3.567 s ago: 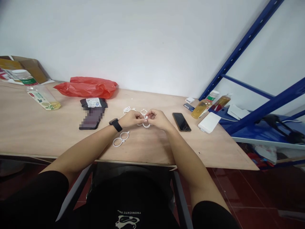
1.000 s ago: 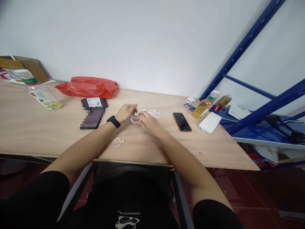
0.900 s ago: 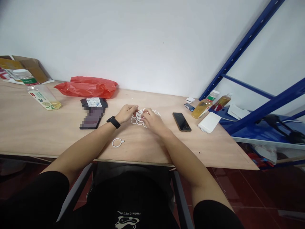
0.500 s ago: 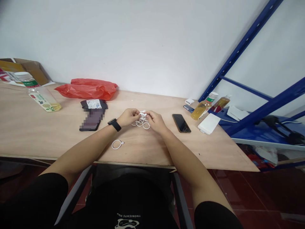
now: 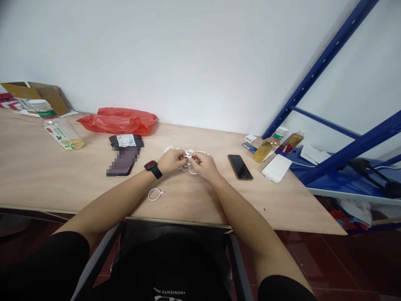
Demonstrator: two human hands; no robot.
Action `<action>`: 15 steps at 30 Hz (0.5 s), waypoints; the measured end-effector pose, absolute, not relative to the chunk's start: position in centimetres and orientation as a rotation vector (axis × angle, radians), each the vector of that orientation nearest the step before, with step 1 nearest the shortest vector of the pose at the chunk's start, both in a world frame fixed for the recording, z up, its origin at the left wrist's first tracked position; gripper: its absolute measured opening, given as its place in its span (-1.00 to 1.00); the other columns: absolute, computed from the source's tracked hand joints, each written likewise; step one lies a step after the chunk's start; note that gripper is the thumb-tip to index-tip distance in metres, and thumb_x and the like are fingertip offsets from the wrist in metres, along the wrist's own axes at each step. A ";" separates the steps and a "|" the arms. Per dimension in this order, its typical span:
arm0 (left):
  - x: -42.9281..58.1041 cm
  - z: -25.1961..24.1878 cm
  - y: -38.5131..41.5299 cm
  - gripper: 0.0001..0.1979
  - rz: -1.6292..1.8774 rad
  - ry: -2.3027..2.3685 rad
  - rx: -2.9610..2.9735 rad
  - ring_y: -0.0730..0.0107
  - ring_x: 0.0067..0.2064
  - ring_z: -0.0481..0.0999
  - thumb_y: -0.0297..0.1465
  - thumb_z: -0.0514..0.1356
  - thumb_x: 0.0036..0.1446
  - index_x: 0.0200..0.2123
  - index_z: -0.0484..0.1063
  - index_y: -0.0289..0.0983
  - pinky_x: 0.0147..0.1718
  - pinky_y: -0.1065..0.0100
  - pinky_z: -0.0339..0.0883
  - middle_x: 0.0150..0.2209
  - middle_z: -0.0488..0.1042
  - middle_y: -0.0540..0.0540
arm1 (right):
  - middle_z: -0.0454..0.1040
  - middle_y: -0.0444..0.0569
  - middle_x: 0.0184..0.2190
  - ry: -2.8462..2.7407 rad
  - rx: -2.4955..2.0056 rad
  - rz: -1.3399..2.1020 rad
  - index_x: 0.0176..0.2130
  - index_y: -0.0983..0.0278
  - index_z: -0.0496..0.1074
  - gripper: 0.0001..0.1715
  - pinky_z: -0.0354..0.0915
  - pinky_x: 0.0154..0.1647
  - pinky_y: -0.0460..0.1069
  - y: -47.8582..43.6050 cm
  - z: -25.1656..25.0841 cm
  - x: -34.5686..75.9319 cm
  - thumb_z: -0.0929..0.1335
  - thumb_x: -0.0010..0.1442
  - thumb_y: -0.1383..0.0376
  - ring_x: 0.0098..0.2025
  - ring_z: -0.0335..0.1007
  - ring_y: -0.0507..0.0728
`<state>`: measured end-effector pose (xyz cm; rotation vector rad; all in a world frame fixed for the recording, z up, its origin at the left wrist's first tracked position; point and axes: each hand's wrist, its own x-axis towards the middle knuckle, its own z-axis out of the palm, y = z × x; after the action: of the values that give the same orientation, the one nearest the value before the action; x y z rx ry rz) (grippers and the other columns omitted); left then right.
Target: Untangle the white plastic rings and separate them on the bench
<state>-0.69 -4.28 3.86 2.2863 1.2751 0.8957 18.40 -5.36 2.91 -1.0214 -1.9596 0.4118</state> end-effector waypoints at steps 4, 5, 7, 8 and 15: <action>-0.5 4.0 -4.8 -0.74 0.813 1.199 2.519 0.38 -0.45 0.43 -0.22 0.11 0.20 -0.32 0.49 -0.26 -0.45 0.39 0.12 -0.46 0.52 -0.06 | 0.58 -0.06 -0.38 -1.976 -1.013 0.450 -0.20 0.26 0.55 -0.76 0.31 -0.36 -0.06 -5.3 3.0 18.6 0.33 0.16 0.28 -0.43 0.44 0.06; -0.5 4.1 -4.8 -0.71 0.789 1.180 2.550 0.38 -0.45 0.44 -0.19 0.09 0.23 -0.32 0.49 -0.25 -0.44 0.39 0.12 -0.45 0.53 -0.07 | 0.58 -0.06 -0.39 -1.983 -1.008 0.456 -0.20 0.26 0.55 -0.76 0.31 -0.37 -0.06 -5.2 3.0 18.7 0.33 0.14 0.28 -0.44 0.43 0.06; -0.6 4.2 -4.9 -0.65 0.744 1.151 2.592 0.37 -0.45 0.43 -0.17 0.04 0.28 -0.36 0.49 -0.26 -0.43 0.38 0.11 -0.45 0.52 -0.09 | 0.58 -0.06 -0.40 -1.997 -0.991 0.460 -0.22 0.26 0.56 -0.76 0.31 -0.38 -0.06 -5.0 2.9 18.9 0.33 0.12 0.29 -0.44 0.43 0.06; -0.6 4.2 -4.8 -0.64 0.724 1.139 2.607 0.37 -0.45 0.43 -0.17 0.03 0.29 -0.38 0.48 -0.26 -0.43 0.38 0.11 -0.45 0.52 -0.09 | 0.58 -0.06 -0.40 -2.004 -0.982 0.459 -0.23 0.26 0.56 -0.76 0.31 -0.39 -0.06 -5.0 2.8 19.0 0.33 0.11 0.30 -0.45 0.43 0.06; -0.7 4.0 -4.5 -0.62 0.666 1.065 2.689 0.35 -0.45 0.42 -0.19 0.01 0.31 -0.41 0.48 -0.26 -0.43 0.36 0.10 -0.47 0.51 -0.11 | 0.54 -0.11 -0.49 -2.029 -0.976 0.394 -0.33 0.27 0.58 -0.76 0.26 -0.43 -0.09 -4.9 2.8 19.0 0.32 0.01 0.37 -0.53 0.36 0.01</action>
<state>-0.69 -4.50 4.05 2.6887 1.0647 0.6659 18.99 -4.91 2.78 -0.9760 -2.0286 0.3943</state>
